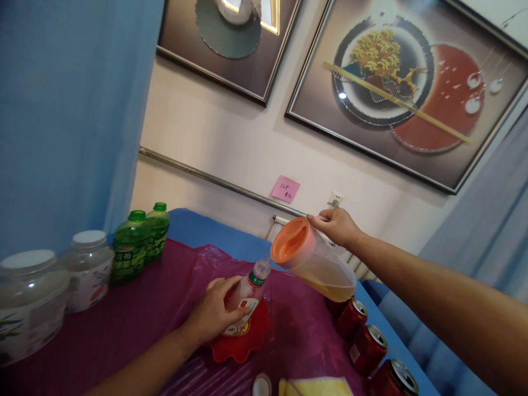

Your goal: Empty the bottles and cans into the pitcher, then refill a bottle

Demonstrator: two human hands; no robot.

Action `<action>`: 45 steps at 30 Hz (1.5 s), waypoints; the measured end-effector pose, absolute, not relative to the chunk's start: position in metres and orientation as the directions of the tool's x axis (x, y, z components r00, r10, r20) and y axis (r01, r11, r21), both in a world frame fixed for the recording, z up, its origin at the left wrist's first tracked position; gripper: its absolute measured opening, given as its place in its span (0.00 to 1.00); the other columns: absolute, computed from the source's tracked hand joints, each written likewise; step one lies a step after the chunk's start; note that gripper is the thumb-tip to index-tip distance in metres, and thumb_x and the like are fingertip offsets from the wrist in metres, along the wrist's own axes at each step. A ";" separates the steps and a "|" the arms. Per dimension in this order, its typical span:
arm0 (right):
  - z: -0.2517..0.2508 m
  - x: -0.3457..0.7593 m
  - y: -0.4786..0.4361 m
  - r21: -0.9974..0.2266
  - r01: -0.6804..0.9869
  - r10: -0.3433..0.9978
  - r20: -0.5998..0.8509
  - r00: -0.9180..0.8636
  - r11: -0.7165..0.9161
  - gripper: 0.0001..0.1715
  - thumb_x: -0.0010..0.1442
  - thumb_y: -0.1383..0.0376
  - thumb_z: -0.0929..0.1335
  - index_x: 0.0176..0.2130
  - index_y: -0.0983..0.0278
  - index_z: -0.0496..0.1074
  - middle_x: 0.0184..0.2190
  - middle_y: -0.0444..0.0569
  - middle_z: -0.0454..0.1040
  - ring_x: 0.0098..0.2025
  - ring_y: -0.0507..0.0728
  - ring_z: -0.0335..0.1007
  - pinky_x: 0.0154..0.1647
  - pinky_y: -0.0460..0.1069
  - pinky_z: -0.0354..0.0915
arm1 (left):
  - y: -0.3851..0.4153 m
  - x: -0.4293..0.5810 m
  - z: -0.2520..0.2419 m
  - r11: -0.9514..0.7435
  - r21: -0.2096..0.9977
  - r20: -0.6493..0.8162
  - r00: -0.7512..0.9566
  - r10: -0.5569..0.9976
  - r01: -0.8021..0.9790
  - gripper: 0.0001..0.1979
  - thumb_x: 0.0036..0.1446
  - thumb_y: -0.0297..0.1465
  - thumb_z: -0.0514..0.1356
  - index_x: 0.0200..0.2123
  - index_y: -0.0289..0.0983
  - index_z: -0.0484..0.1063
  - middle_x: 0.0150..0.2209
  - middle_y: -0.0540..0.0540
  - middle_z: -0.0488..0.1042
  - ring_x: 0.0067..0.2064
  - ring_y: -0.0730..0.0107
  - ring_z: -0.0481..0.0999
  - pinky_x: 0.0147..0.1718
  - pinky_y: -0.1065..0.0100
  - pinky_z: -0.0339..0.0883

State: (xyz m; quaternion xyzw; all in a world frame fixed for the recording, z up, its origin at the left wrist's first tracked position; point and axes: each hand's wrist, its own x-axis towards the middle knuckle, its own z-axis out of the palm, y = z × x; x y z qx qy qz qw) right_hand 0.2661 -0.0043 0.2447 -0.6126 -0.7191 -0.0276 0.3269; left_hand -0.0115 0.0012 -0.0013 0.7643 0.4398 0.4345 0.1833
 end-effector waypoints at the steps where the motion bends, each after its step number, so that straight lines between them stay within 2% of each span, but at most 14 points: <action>1: 0.245 0.266 -0.004 -0.357 0.900 0.863 0.504 -0.039 0.249 0.34 0.51 0.40 0.66 0.17 0.58 0.48 0.16 0.37 0.44 0.20 0.48 0.40 0.21 0.48 0.40 | 0.001 -0.011 -0.002 -0.547 0.663 0.505 0.234 0.831 0.511 0.31 0.46 0.40 0.71 0.54 0.39 0.73 0.50 0.41 0.80 0.53 0.48 0.75 0.58 0.47 0.63; 11: 0.244 0.265 -0.005 -0.376 0.886 0.856 0.515 -0.042 0.270 0.36 0.52 0.39 0.67 0.17 0.58 0.48 0.15 0.37 0.44 0.19 0.47 0.40 0.19 0.47 0.40 | 0.001 -0.011 -0.003 -0.559 0.660 0.535 0.209 0.819 0.502 0.31 0.43 0.41 0.72 0.52 0.41 0.75 0.49 0.42 0.81 0.53 0.47 0.76 0.58 0.48 0.64; 30: 0.248 0.264 -0.009 -0.357 0.894 0.858 0.510 -0.056 0.271 0.38 0.51 0.35 0.66 0.16 0.58 0.48 0.15 0.37 0.45 0.19 0.47 0.41 0.19 0.47 0.41 | 0.001 -0.012 -0.003 -0.563 0.662 0.529 0.223 0.818 0.495 0.30 0.45 0.40 0.71 0.53 0.42 0.74 0.49 0.43 0.80 0.53 0.49 0.76 0.59 0.48 0.63; 36: 0.246 0.267 -0.008 -0.371 0.891 0.866 0.498 -0.045 0.260 0.36 0.52 0.37 0.67 0.17 0.58 0.48 0.15 0.37 0.45 0.19 0.47 0.41 0.20 0.47 0.41 | 0.001 -0.011 -0.003 -0.557 0.661 0.523 0.225 0.822 0.503 0.30 0.45 0.39 0.71 0.53 0.41 0.74 0.49 0.43 0.80 0.53 0.49 0.76 0.59 0.49 0.63; 45: 0.245 0.265 -0.008 -0.355 0.897 0.866 0.496 -0.059 0.264 0.37 0.51 0.36 0.66 0.17 0.58 0.49 0.15 0.38 0.45 0.19 0.48 0.42 0.19 0.47 0.41 | 0.000 -0.012 -0.002 -0.543 0.672 0.500 0.232 0.834 0.504 0.32 0.45 0.40 0.72 0.54 0.39 0.74 0.51 0.41 0.80 0.54 0.48 0.74 0.59 0.48 0.62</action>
